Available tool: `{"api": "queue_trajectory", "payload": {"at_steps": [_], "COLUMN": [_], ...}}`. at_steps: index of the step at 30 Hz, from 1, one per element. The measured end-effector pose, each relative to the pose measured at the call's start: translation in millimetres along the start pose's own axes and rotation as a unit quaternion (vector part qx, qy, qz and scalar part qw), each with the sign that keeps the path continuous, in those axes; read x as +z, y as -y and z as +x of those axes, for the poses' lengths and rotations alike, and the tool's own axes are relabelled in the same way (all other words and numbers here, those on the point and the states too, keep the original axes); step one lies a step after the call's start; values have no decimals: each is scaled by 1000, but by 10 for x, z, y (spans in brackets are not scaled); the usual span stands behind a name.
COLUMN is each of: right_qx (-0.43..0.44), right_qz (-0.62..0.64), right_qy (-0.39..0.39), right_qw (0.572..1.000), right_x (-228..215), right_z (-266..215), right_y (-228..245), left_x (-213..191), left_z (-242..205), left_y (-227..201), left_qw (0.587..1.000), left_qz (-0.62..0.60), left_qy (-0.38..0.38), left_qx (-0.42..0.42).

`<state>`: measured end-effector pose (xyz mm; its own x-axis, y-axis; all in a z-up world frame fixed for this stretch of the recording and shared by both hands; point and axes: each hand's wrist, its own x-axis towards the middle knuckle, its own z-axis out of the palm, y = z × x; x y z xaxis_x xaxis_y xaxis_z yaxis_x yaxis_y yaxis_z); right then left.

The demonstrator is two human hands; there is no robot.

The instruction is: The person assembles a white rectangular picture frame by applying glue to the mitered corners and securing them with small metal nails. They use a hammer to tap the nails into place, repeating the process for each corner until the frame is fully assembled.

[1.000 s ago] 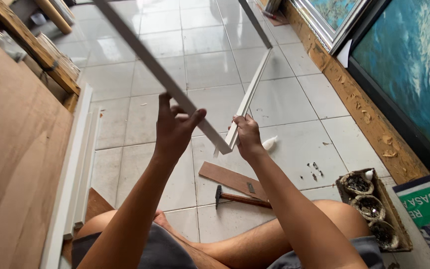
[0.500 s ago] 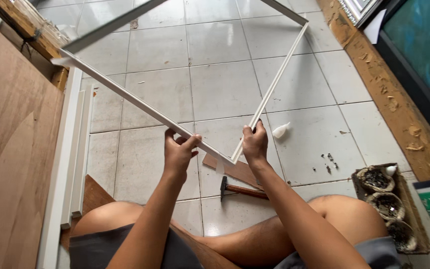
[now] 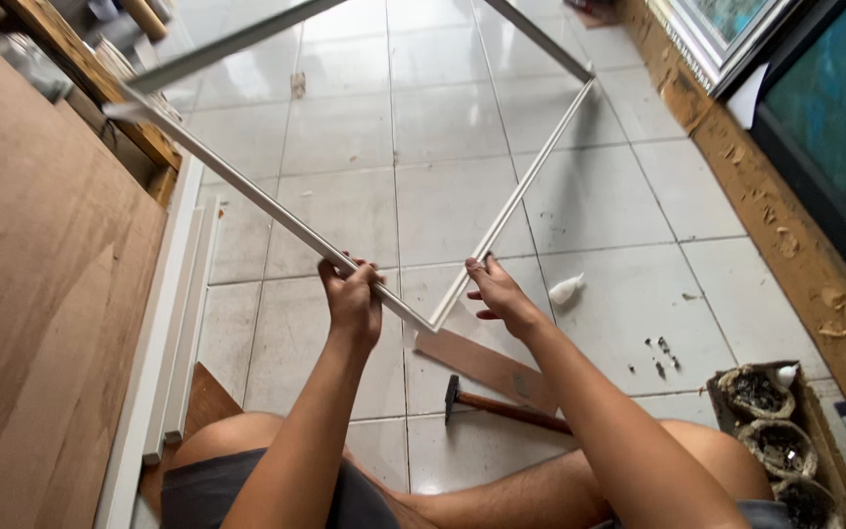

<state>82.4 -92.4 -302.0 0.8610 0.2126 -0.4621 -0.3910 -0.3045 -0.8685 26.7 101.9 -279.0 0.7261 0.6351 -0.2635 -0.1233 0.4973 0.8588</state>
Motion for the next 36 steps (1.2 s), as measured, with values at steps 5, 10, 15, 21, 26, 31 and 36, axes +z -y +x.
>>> {"api": "queue_trajectory", "payload": {"at_steps": [5, 10, 15, 21, 26, 31, 36], "right_qx": [-39, -112, -181, -208, -222, -203, -166], "right_qz": [17, 171, 251, 297, 317, 415, 327], "right_qy": [56, 28, 35, 77, 95, 90, 39], "right_qw": [998, 979, 950, 929, 917, 882, 930], "right_x": [-223, -556, -967, -1345, -1736, -1939, -2094], "right_z": [-176, -657, -1174, -1435, -1553, -1547, -1346], "right_y": [829, 1728, 2187, 2295, 2235, 2021, 1612], "left_x": [114, 86, 1, -229, -651, -842, -953], "left_z": [339, 236, 122, 70, 371, 577, 739], "left_y": [-328, -739, -893, -915, -887, -923, -997], "left_qw": [993, 979, 956, 909, 832, 732, 661], "left_qz": [23, 107, 124, 233, 357, 450, 519], "left_qy": [5, -3, 25, 72, 122, 182, 204], "left_qx": [115, 171, 264, 338, 407, 478, 502]}}
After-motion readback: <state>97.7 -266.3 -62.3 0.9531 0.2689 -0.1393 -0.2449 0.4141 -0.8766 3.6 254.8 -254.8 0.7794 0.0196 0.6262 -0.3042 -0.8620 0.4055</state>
